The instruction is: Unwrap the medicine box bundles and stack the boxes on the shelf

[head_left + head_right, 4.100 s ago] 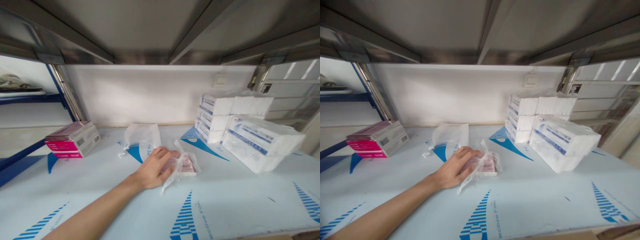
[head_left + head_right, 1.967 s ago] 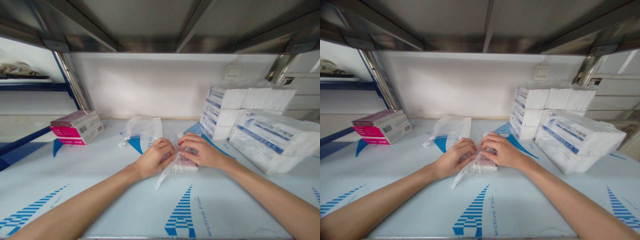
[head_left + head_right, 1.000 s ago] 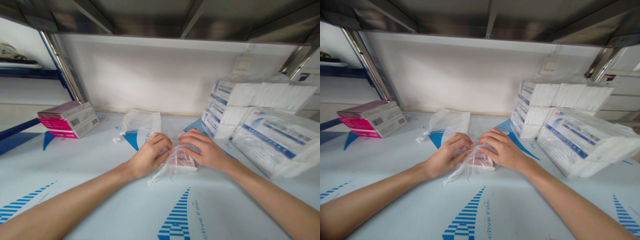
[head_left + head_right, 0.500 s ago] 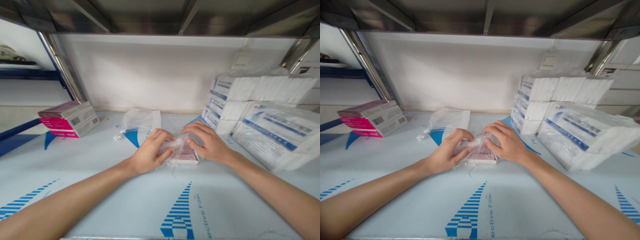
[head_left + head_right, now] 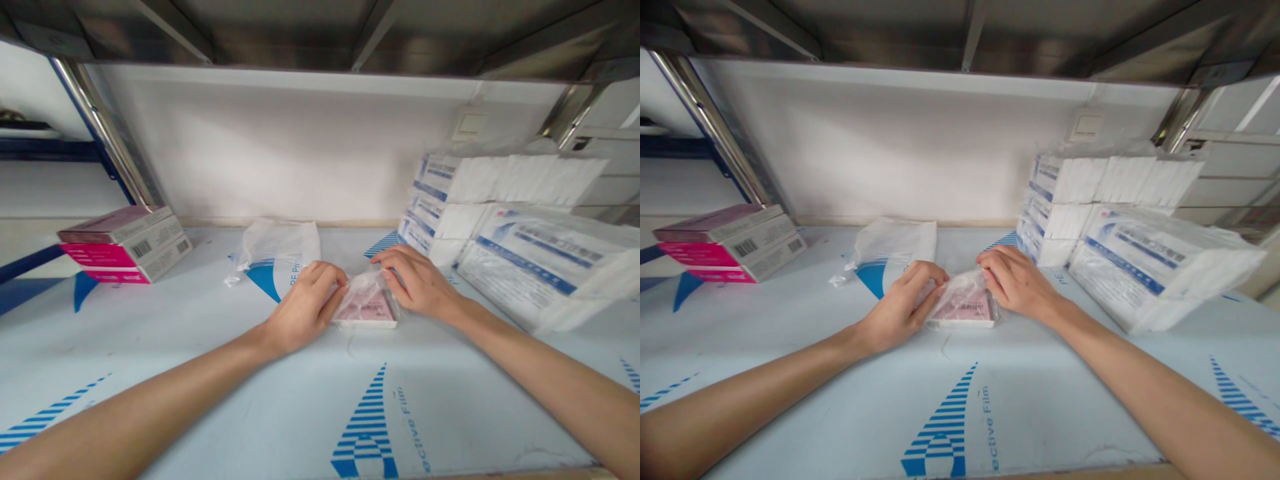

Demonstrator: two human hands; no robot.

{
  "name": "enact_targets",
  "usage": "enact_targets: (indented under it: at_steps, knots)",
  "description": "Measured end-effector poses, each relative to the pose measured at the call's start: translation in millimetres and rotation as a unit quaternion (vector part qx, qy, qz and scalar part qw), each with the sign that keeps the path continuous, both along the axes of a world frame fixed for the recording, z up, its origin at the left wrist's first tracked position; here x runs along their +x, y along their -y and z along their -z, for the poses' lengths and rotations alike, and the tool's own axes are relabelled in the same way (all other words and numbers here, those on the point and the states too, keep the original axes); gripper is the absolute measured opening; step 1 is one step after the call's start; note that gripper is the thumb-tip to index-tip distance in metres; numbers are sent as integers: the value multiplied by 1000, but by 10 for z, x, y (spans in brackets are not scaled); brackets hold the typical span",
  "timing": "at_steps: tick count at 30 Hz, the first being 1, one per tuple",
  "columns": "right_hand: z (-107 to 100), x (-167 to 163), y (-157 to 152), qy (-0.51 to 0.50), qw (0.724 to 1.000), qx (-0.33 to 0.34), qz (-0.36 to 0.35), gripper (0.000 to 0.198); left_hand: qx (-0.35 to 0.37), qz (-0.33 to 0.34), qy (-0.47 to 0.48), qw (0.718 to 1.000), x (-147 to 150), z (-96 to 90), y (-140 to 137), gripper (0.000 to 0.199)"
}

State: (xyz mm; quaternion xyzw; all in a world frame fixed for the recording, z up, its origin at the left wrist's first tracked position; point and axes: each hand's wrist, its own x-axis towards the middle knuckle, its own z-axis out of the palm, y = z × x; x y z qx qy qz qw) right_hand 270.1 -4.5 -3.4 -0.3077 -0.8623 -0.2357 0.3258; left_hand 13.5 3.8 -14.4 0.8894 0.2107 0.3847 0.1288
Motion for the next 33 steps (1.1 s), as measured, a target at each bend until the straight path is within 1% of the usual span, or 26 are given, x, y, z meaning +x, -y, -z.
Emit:
enact_targets:
  at_steps: [4,7,10,12,14,17,19,22,24,29,31,33]
  knots:
    - [-25,69,-25,32,995,89,4,15,-21,-27,28,999,-10,9,1,9]
    - [-30,87,-28,31,993,109,22,15,-28,-34,30,999,-18,0,15,10]
    - [-14,97,-26,18,994,101,38,14,-19,-39,18,999,-25,-11,35,13]
    - [-5,103,-19,17,994,96,39,18,-10,-34,12,999,-27,-12,36,18]
    - [-3,101,-8,24,995,87,32,24,0,-20,10,1000,-25,-4,21,20]
    - [-7,62,13,44,997,71,4,30,13,-8,19,1000,-16,17,-16,15]
    - [-7,12,26,54,996,67,-16,27,22,-5,28,999,-9,26,-32,12]
    - [-4,-57,35,50,996,68,-29,17,27,0,25,999,-3,21,-33,11]
    - [-4,-73,34,35,997,64,-19,12,24,-7,23,999,-6,13,-29,12]
    - [-42,-43,43,-30,998,49,31,9,-5,-69,63,996,-38,3,-23,15]
    - [-66,-57,67,-49,997,41,33,9,-16,-75,67,995,-52,-4,-10,14]
    - [-83,-104,101,-57,998,25,27,11,-17,-65,56,996,-60,-13,10,16]
